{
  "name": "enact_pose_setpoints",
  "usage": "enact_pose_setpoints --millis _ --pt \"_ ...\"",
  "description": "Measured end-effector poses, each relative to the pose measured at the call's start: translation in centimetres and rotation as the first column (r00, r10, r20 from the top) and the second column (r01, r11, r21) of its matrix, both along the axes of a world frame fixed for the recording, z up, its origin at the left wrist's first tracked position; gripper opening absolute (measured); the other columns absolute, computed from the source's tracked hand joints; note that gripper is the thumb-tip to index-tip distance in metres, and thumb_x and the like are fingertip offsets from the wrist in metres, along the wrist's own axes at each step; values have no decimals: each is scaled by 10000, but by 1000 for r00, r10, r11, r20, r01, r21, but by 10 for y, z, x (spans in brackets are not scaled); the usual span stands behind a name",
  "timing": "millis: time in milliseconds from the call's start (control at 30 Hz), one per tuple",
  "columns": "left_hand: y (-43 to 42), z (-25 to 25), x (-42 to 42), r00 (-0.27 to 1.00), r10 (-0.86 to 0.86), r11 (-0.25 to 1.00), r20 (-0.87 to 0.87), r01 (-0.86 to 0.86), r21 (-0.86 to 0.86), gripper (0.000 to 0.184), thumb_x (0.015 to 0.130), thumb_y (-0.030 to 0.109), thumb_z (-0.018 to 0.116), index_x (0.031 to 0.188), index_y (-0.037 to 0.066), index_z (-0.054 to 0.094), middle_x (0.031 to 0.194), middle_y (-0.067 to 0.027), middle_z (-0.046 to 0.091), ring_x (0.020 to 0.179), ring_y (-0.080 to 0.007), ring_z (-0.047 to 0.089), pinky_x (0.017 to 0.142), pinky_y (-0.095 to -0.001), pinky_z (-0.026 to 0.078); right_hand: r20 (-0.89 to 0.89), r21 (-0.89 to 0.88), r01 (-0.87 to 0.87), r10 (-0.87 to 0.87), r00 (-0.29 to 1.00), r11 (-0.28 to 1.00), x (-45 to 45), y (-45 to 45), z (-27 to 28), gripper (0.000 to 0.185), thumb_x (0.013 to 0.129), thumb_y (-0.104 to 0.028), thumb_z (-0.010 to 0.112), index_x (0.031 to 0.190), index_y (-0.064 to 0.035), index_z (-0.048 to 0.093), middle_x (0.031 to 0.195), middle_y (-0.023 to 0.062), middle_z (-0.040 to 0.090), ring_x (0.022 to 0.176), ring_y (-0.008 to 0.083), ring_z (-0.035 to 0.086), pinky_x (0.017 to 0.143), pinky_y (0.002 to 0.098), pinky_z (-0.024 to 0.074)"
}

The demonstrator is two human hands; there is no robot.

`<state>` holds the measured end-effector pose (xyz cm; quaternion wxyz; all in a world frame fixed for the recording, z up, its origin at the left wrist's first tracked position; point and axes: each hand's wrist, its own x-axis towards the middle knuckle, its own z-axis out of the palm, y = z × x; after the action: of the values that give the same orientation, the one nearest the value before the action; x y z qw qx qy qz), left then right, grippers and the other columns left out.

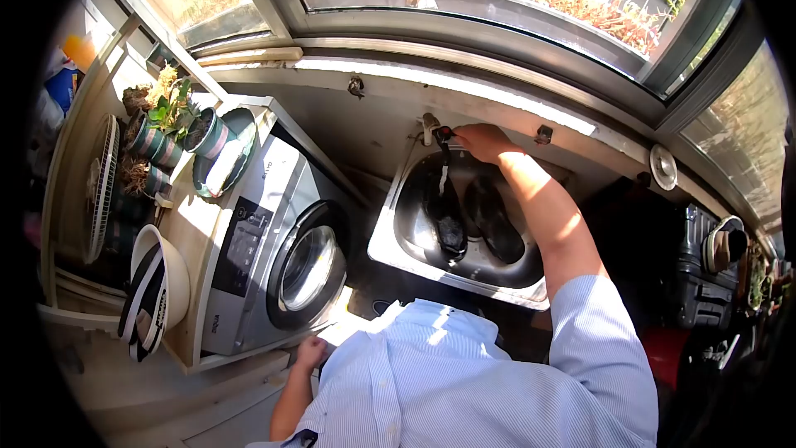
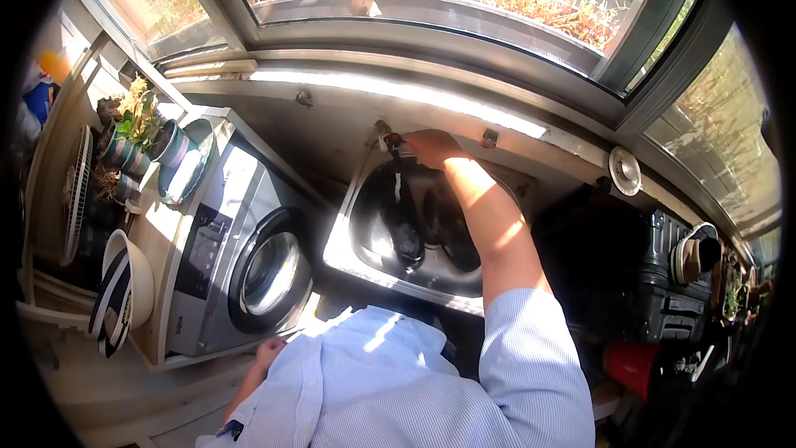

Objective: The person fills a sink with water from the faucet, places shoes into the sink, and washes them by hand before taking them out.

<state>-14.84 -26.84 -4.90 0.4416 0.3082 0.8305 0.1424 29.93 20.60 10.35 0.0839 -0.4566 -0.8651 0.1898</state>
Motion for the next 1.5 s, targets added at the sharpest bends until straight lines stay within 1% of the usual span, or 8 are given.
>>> enact_pose_setpoints --millis 167,300,500,733,833,933,1333,1500 --pt "-8 13 10 1000 5 1000 0 -5 -19 204 819 169 629 901 -18 635 770 -89 643 618 -156 620 557 -289 499 -152 166 65 -40 988 984 -1 -17 -15 267 911 -272 479 1082 -83 559 910 157 631 860 362 593 738 431 459" --pt "-25 5 12 997 72 997 0 -72 5 223 806 186 645 916 -8 640 780 -94 651 639 -154 613 583 -295 496 -359 -162 613 -625 693 773 -20 -83 -122 506 812 -422 621 1146 -62 496 841 150 634 791 325 627 697 399 487" --pt "-48 13 14 998 1 997 -70 -6 -80 289 765 248 675 913 1 653 784 -101 659 704 -169 607 655 -310 487 329 -245 330 -242 913 912 -51 -178 -202 583 772 -512 585 1145 -64 556 988 135 665 958 290 624 891 444 430" --pt "-43 23 10 987 -49 994 -153 33 -103 273 769 238 666 913 7 657 794 -105 668 713 -177 618 669 -318 491 -19 -232 288 -301 954 929 -35 -162 -286 350 769 -202 488 1045 -37 625 937 179 649 912 300 616 829 360 481" --pt "-46 13 9 983 -68 994 -168 52 -101 275 773 239 664 917 5 656 810 -116 672 724 -186 627 671 -322 492 -358 -688 500 -845 396 526 -23 -162 -279 279 714 -33 523 975 -29 620 753 32 599 762 165 546 764 273 408" --pt "-48 -9 -2 994 -19 998 -105 13 -63 270 778 242 662 919 11 657 816 -115 675 732 -191 630 680 -325 493 -181 -983 -6 -979 -88 183 -2 -153 -222 109 717 -21 519 694 -128 512 616 -1 491 627 130 445 648 274 339" --pt "-5 42 23 994 -61 993 -88 51 -110 207 815 203 625 909 18 631 771 -63 652 676 -142 604 621 -298 495 -3 -830 -550 -987 162 -88 -8 -161 -191 307 793 -248 445 795 -25 657 847 148 672 792 289 617 799 414 486" --pt "-29 3 -1 997 -51 995 -57 46 -85 234 807 220 635 926 18 643 807 -78 662 709 -157 614 662 -307 498 28 -958 -278 -988 154 -70 12 -157 -276 242 768 -202 476 766 -42 658 801 141 663 812 281 628 765 400 505"
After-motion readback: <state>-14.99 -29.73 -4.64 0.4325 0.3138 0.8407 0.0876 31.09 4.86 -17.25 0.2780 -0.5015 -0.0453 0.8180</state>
